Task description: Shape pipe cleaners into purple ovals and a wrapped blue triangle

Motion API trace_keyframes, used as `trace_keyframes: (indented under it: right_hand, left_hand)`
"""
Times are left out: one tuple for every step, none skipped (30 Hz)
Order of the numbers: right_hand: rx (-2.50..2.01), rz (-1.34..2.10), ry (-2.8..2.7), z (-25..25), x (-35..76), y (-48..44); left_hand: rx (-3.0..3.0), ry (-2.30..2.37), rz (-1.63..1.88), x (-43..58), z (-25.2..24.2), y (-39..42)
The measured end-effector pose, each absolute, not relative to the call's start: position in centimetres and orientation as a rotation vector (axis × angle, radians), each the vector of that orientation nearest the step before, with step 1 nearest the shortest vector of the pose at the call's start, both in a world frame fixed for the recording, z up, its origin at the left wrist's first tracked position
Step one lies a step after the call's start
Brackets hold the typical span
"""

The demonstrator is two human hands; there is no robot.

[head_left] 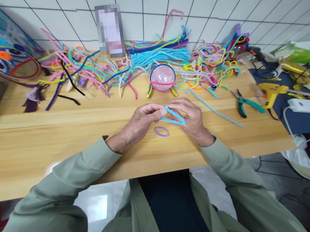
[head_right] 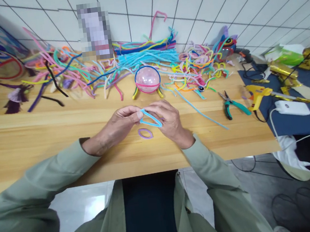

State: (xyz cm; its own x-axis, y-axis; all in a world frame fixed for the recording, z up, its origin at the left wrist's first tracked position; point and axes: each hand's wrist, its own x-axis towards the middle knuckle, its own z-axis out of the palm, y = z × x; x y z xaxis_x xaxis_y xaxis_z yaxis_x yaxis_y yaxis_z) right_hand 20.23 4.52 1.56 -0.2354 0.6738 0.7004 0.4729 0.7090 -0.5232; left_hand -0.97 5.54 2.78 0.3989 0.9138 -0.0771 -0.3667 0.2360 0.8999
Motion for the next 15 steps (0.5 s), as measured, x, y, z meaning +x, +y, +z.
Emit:
trace_keyframes:
  right_hand:
    - [-0.875,0.257,-1.877,1.56,20.11,4.41]
    - [-0.864,0.271,-1.866,1.58,19.98,4.31]
    - [-0.858,0.287,-1.855,1.6,19.84,4.2]
    - [-0.857,0.302,-1.843,1.64,19.7,4.09]
    - [-0.858,0.315,-1.83,1.67,19.57,3.99]
    - [-0.859,0.325,-1.817,1.72,19.47,3.9]
    - [-0.859,0.331,-1.807,1.77,19.39,3.81]
    - [-0.857,0.331,-1.804,1.82,19.34,3.74]
    - [-0.855,0.327,-1.806,1.86,19.32,3.68]
    - [-0.854,0.319,-1.812,1.9,19.33,3.64]
    - [-0.853,0.309,-1.819,1.93,19.35,3.61]
    - [-0.85,0.299,-1.827,1.94,19.39,3.6]
    - [-0.846,0.293,-1.833,1.92,19.42,3.59]
    - [-0.842,0.293,-1.834,1.89,19.45,3.58]
    - [-0.837,0.297,-1.833,1.85,19.48,3.58]
  left_hand:
    - [0.946,0.708,0.991,-0.96,2.79,5.51]
    - [0.947,0.707,0.995,-0.95,2.82,5.48]
    - [0.95,0.704,0.998,-0.94,2.88,5.45]
    - [0.954,0.701,0.998,-0.93,2.94,5.42]
    - [0.957,0.7,0.997,-0.93,3.02,5.4]
    - [0.96,0.699,0.994,-0.92,3.09,5.37]
    - [0.962,0.699,0.991,-0.91,3.15,5.35]
    - [0.963,0.701,0.988,-0.89,3.2,5.32]
    - [0.963,0.704,0.988,-0.88,3.23,5.3]
    - [0.963,0.709,0.989,-0.85,3.26,5.29]
    - [0.963,0.715,0.99,-0.83,3.28,5.26]
    - [0.965,0.72,0.993,-0.81,3.29,5.24]
    - [0.966,0.726,0.996,-0.79,3.29,5.21]
    - [0.969,0.733,0.997,-0.77,3.29,5.18]
    - [0.972,0.739,0.998,-0.76,3.28,5.15]
